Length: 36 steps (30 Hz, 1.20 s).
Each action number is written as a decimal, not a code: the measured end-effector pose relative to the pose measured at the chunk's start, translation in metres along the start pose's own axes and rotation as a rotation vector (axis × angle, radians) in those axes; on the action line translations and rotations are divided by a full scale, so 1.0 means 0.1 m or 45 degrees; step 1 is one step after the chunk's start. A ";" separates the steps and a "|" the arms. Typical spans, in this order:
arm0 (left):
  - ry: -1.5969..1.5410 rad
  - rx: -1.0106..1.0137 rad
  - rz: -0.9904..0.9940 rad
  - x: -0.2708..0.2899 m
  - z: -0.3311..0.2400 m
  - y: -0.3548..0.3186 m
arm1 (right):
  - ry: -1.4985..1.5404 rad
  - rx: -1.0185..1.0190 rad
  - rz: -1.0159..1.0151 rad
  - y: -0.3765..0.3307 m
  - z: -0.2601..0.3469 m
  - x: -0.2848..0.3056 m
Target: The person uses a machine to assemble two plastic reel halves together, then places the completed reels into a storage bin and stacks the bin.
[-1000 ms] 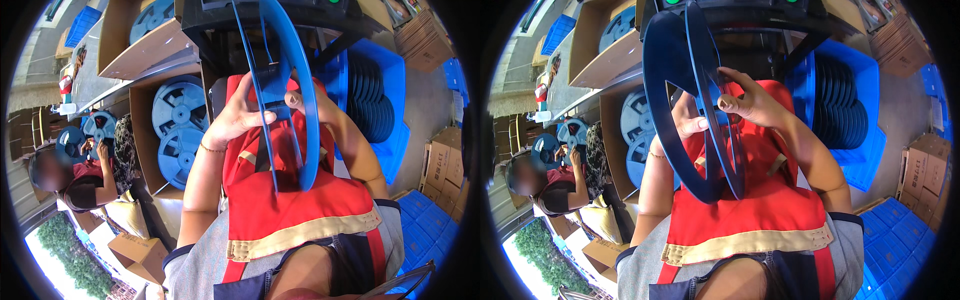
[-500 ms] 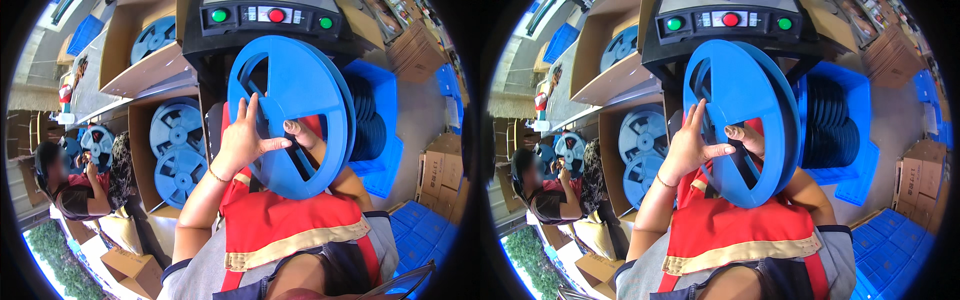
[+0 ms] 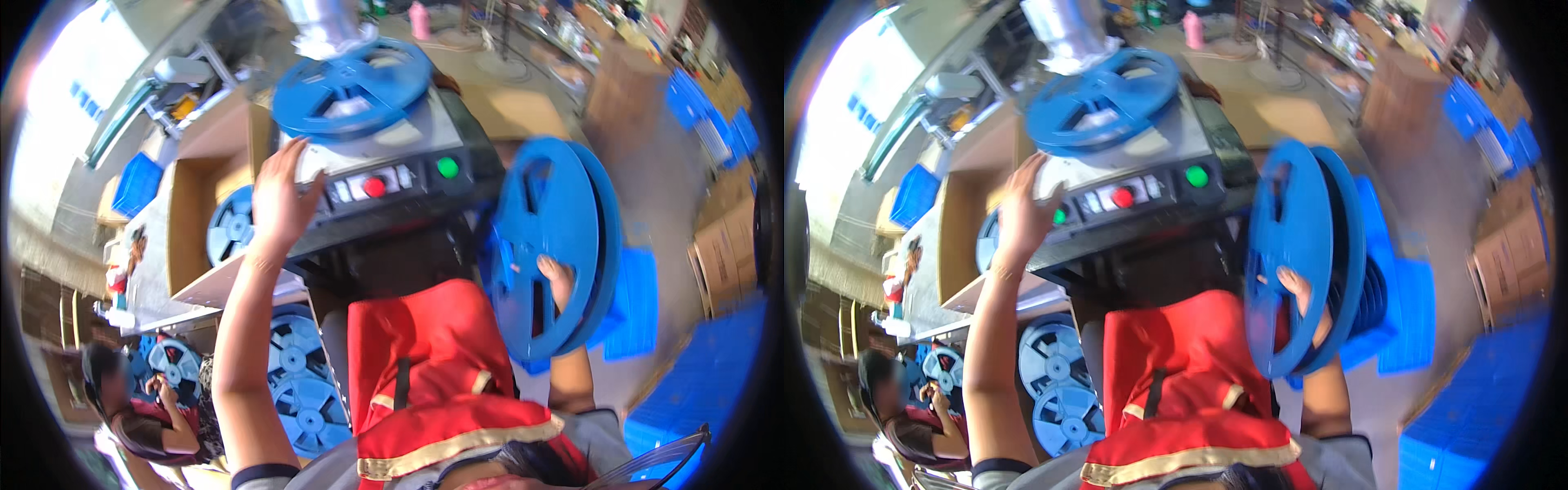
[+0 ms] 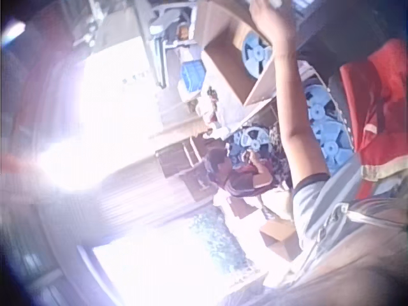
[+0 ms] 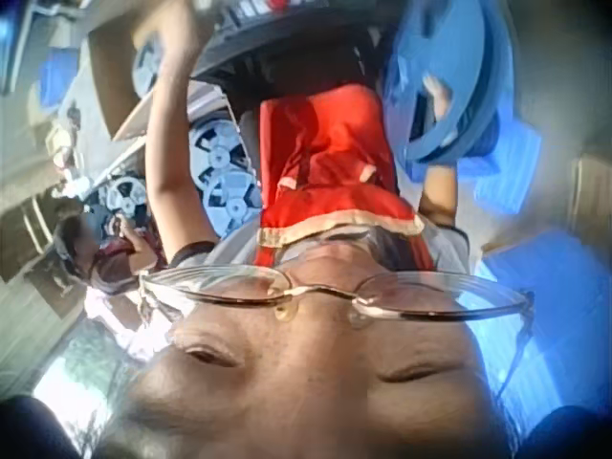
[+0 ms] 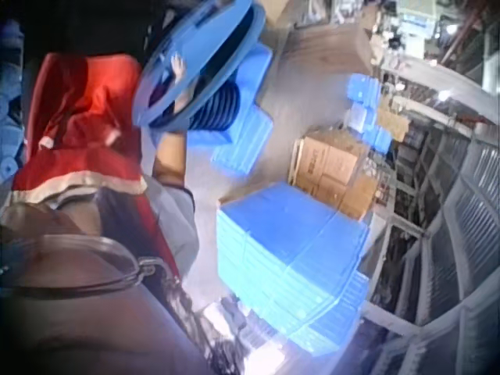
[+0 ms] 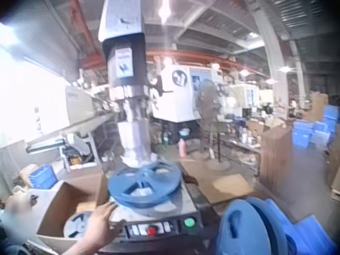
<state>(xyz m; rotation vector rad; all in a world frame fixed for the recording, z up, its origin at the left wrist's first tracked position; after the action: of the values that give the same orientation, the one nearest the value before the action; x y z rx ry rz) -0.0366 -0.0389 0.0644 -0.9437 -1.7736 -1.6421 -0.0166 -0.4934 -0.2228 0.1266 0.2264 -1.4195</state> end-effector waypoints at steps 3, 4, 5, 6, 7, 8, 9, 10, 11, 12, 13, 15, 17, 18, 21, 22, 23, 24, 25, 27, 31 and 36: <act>0.210 -0.244 0.147 -0.45 0.03 0.45 | 0.030 -0.090 -0.262 -0.32 1.15 -0.56; 0.304 -0.254 0.277 -0.61 0.02 0.55 | -0.079 -0.015 -0.250 -0.34 1.13 -0.41; 0.359 -0.264 0.286 -0.73 0.04 0.63 | -0.108 0.001 -0.262 -0.34 1.20 -0.40; 0.389 -0.222 0.395 -0.92 0.14 0.69 | -0.127 0.007 -0.259 -0.32 1.22 -0.40; 0.403 -0.195 0.503 -1.02 0.17 0.79 | -0.175 0.127 -0.238 -0.26 1.34 -0.48; 0.397 -0.207 0.416 -0.95 0.24 0.88 | -0.219 0.250 -0.209 -0.22 1.48 -0.60; 0.400 -0.215 0.331 -0.83 0.33 0.94 | -0.221 0.077 -0.195 -0.10 1.44 -0.62; 0.375 -0.235 0.239 -0.70 0.34 1.01 | -0.651 0.407 -0.195 0.00 1.53 -0.57; 0.290 -0.289 -0.069 -0.39 0.31 1.05 | -1.085 0.735 -0.196 0.03 1.57 -0.59; 0.180 -0.291 -0.163 -0.02 0.20 1.04 | -1.071 0.630 -0.186 0.10 1.60 -0.62; 0.121 -0.141 -0.140 0.22 0.28 0.97 | -1.141 0.629 -0.198 0.14 1.69 -0.74; 0.142 0.043 -0.102 0.83 0.19 0.65 | -1.244 0.734 -0.172 0.24 1.82 -0.73; -0.166 0.189 -0.133 1.52 0.13 0.12 | -1.293 0.591 -0.188 0.42 1.89 -0.74; -0.204 0.244 -0.155 1.74 0.34 -0.23 | -1.278 0.591 -0.167 0.55 1.92 -0.88; -0.525 0.726 0.096 2.06 0.77 -1.35 | -1.277 0.668 0.106 1.07 1.89 -1.48; -0.738 0.800 0.312 1.92 0.78 -1.61 | -1.280 0.641 0.167 1.26 1.85 -1.78; -0.800 0.897 0.477 1.76 0.79 -1.88 | -1.293 0.623 0.216 1.42 1.87 -2.12; -0.664 0.734 0.716 1.61 0.76 -2.11 | -1.347 0.680 0.295 1.59 1.85 -2.48; -0.770 0.988 0.908 1.45 0.74 -2.41 | -1.398 0.733 0.378 1.79 1.79 -2.85; -0.918 1.034 1.059 1.12 0.67 -2.81 | -1.395 0.735 0.490 2.20 1.75 -3.43; -0.797 1.047 0.874 0.90 0.88 -2.82 | -1.678 0.629 0.463 2.78 1.85 -4.14; -0.613 0.857 0.905 0.61 0.97 -2.40 | -1.819 0.464 0.833 3.16 1.77 -4.50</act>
<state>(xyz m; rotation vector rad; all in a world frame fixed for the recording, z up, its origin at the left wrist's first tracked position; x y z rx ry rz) -0.2564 0.0627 -0.0458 -1.4553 -1.7750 -0.3511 0.2493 -0.0515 0.0383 -0.4832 -1.1539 -0.6159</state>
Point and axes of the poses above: each hand's wrist, its own y-axis towards the middle knuckle, its own x-axis out of the back of the hand, z = x × y, the point moved 7 cm from there along y, towards the middle knuckle, and after that the axes turned 5 degrees about y, right-handed, at the moved point
